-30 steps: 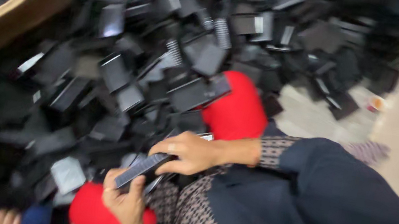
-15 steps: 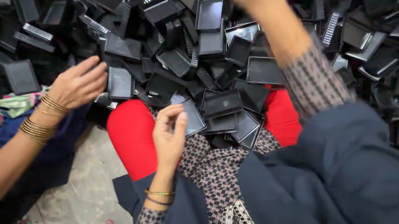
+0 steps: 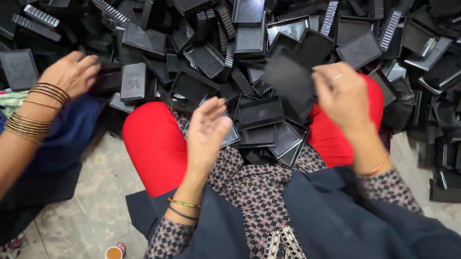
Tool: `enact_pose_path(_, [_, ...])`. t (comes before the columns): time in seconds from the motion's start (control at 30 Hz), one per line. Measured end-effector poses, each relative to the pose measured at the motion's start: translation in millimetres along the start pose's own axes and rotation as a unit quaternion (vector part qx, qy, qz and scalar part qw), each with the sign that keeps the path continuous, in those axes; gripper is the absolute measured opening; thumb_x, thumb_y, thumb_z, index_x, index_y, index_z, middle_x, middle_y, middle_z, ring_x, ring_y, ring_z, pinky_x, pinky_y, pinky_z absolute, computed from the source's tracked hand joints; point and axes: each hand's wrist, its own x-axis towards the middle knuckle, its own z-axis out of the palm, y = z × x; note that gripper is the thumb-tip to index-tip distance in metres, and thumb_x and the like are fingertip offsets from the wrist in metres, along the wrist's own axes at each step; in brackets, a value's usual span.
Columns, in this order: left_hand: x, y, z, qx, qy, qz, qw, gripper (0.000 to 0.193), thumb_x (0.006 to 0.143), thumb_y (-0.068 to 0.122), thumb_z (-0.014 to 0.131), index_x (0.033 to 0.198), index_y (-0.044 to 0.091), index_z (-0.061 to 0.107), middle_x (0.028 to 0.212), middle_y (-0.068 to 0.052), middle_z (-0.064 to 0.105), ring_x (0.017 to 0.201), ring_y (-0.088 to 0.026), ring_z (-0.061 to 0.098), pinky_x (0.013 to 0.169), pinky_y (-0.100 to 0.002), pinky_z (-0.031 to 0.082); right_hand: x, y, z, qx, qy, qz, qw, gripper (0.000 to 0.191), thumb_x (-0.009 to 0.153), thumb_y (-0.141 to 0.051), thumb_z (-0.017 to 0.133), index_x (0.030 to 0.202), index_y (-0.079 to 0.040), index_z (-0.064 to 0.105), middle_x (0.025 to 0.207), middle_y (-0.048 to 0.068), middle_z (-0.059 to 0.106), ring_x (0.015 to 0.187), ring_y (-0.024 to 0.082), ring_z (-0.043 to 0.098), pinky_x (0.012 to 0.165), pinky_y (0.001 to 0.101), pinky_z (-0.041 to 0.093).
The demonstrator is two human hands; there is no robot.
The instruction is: The person sits on the floor and repeatedly picks up small black plastic trays from a large pile, opens them, and places them into a separate pile. Another person works alongside, performing similar actions.
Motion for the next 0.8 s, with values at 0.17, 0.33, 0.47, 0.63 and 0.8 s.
enact_pose_path(0.17, [-7, 27, 15, -0.270, 0.010, 0.018, 0.963, 0.070, 0.099, 0.022, 0.072, 0.159, 0.011, 0.036, 0.129, -0.020, 0.063, 0.121, -0.030, 0.062, 0.113, -0.045, 0.048, 14, -93, 57, 0.276, -0.236, -0.050, 0.930, 0.021, 0.090, -0.020, 0.075, 0.101, -0.002, 0.074, 0.092, 0.013, 0.075, 0.085, 0.023, 0.073, 0.075, 0.0355, 0.057])
enact_pose_path(0.33, [-5, 48, -40, -0.263, 0.136, 0.043, 0.954, 0.046, 0.100, 0.013, 0.065, 0.142, 0.012, 0.048, 0.126, -0.016, 0.061, 0.116, -0.028, 0.061, 0.106, -0.048, 0.051, 49, -39, 112, 0.081, -0.220, -0.058, 0.970, 0.032, 0.089, -0.035, 0.075, 0.098, -0.005, 0.075, 0.091, 0.016, 0.074, 0.086, 0.034, 0.071, 0.075, 0.0453, 0.056])
enact_pose_path(0.47, [-27, 34, -69, -0.265, 0.162, -0.009, 0.951, 0.020, 0.092, 0.002, 0.060, 0.107, 0.014, 0.055, 0.129, -0.012, 0.064, 0.118, -0.027, 0.065, 0.106, -0.047, 0.053, 53, -10, 159, -0.032, -0.184, -0.074, 0.980, 0.047, 0.084, -0.043, 0.078, 0.102, 0.000, 0.069, 0.094, 0.021, 0.072, 0.085, 0.043, 0.069, 0.071, 0.0525, 0.055])
enact_pose_path(0.63, [-35, 6, -48, -0.287, 0.088, -0.119, 0.946, 0.014, 0.105, 0.023, 0.057, 0.101, 0.010, 0.058, 0.127, -0.016, 0.065, 0.111, -0.029, 0.065, 0.096, -0.045, 0.056, 61, -25, 164, -0.138, -0.247, 0.012, 0.959, 0.037, 0.085, -0.033, 0.073, 0.104, -0.002, 0.067, 0.092, 0.021, 0.072, 0.083, 0.043, 0.070, 0.073, 0.0521, 0.056])
enact_pose_path(0.8, [-24, 13, -12, -0.366, -0.031, -0.296, 0.882, 0.054, 0.100, 0.053, 0.057, 0.120, 0.003, 0.065, 0.120, -0.020, 0.067, 0.100, -0.031, 0.066, 0.087, -0.044, 0.058, 37, -64, 84, 0.068, -0.021, -0.053, 0.996, 0.023, 0.090, -0.013, 0.067, 0.108, 0.000, 0.066, 0.096, 0.019, 0.071, 0.087, 0.041, 0.069, 0.073, 0.0481, 0.055])
